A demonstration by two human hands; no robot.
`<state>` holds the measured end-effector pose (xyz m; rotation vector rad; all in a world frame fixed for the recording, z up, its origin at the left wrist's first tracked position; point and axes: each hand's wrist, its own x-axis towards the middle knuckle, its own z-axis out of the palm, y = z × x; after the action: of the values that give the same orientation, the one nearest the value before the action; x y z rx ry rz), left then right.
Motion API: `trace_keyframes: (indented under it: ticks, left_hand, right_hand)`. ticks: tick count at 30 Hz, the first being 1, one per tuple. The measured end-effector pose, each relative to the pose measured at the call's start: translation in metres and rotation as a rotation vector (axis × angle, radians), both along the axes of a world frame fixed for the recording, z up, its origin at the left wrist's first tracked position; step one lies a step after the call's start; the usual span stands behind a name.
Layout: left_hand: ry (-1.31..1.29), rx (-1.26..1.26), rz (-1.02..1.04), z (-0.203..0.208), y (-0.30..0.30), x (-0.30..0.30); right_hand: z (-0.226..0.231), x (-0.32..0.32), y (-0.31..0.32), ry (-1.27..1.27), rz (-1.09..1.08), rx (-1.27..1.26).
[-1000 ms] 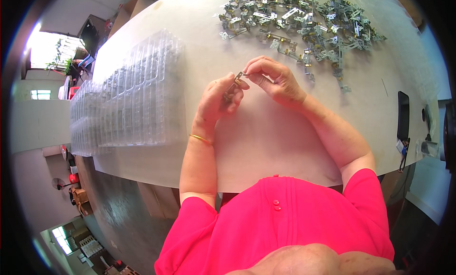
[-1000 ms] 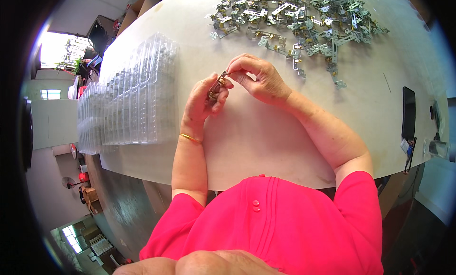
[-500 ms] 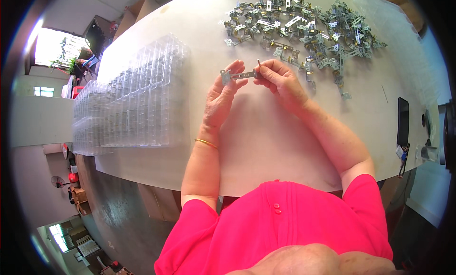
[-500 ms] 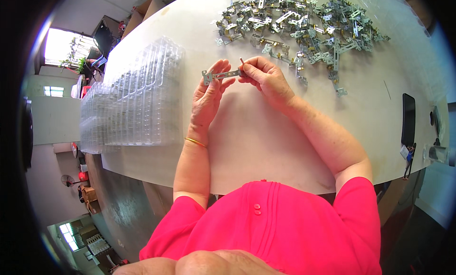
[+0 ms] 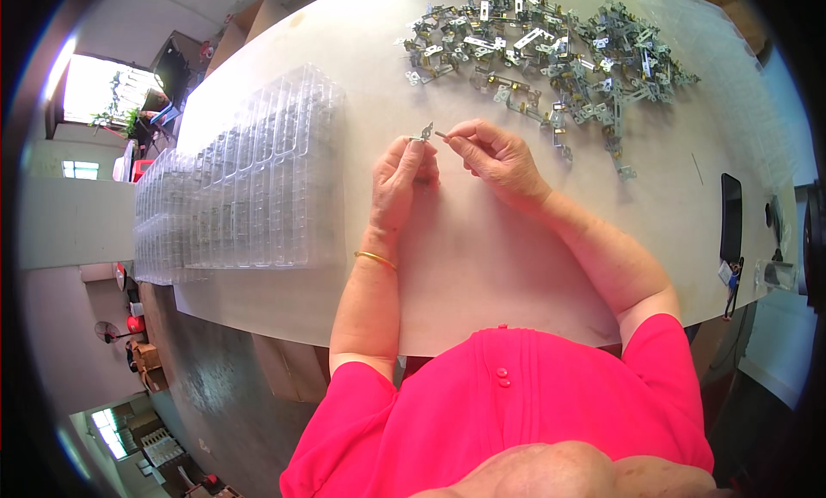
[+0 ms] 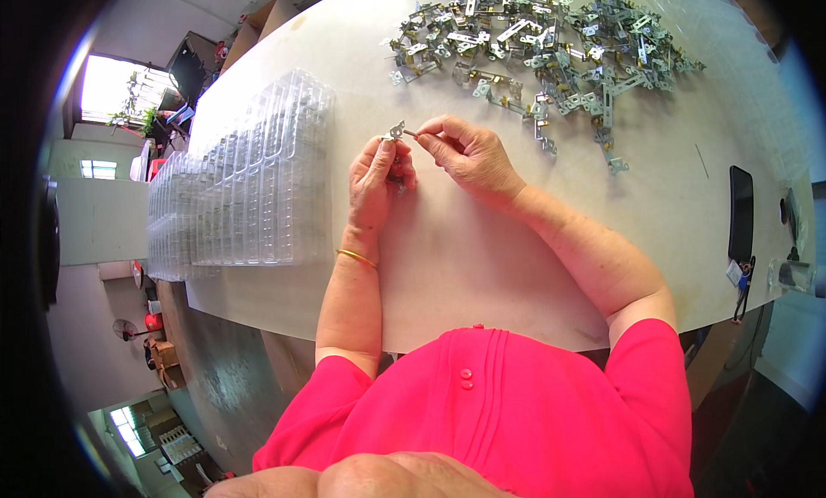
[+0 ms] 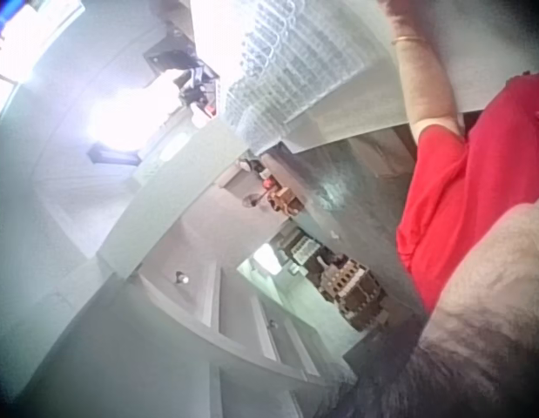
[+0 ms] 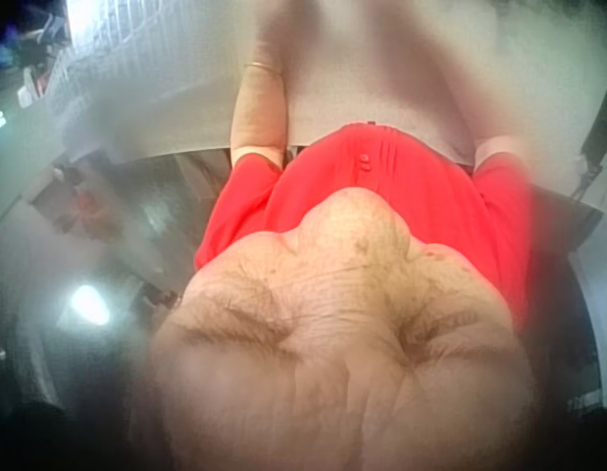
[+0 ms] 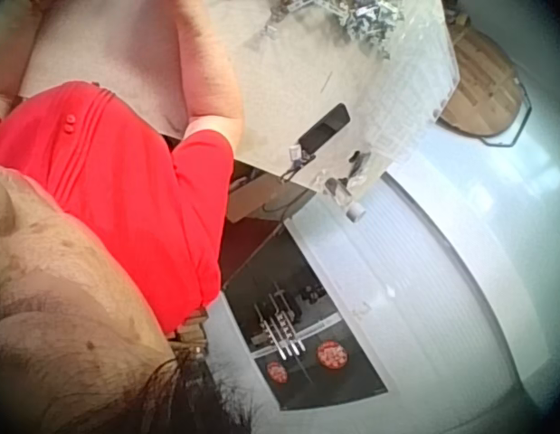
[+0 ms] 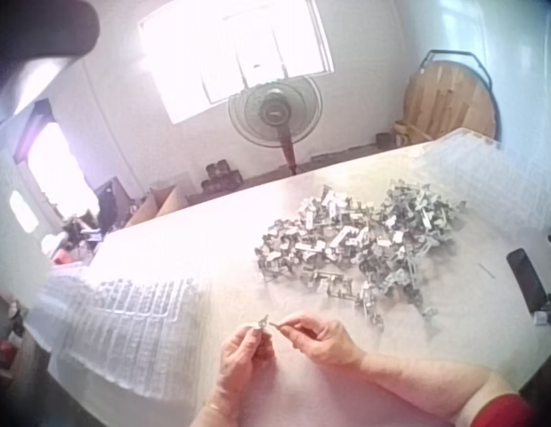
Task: Assembling small metal hinge components and placing them into organized plastic trays.
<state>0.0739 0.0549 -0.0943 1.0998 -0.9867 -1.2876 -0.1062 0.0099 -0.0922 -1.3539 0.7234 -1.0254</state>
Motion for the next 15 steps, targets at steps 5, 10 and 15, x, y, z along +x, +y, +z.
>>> trace_keyframes:
  ticks: [5, 10, 15]
  left_hand:
    - [-0.106, -0.001, -0.010, -0.0005, -0.0006, 0.0003]
    - [-0.198, -0.004, 0.013, -0.0005, 0.0000, -0.0004]
    - [-0.340, -0.037, 0.063, 0.0014, 0.0010, -0.0017]
  right_hand:
    - [-0.0009, -0.0012, -0.0002, 0.034, -0.019, -0.035]
    - [0.0019, -0.0036, 0.0008, 0.097, 0.002, -0.058]
    - [0.0039, -0.0029, 0.0017, 0.132, -0.019, -0.085]
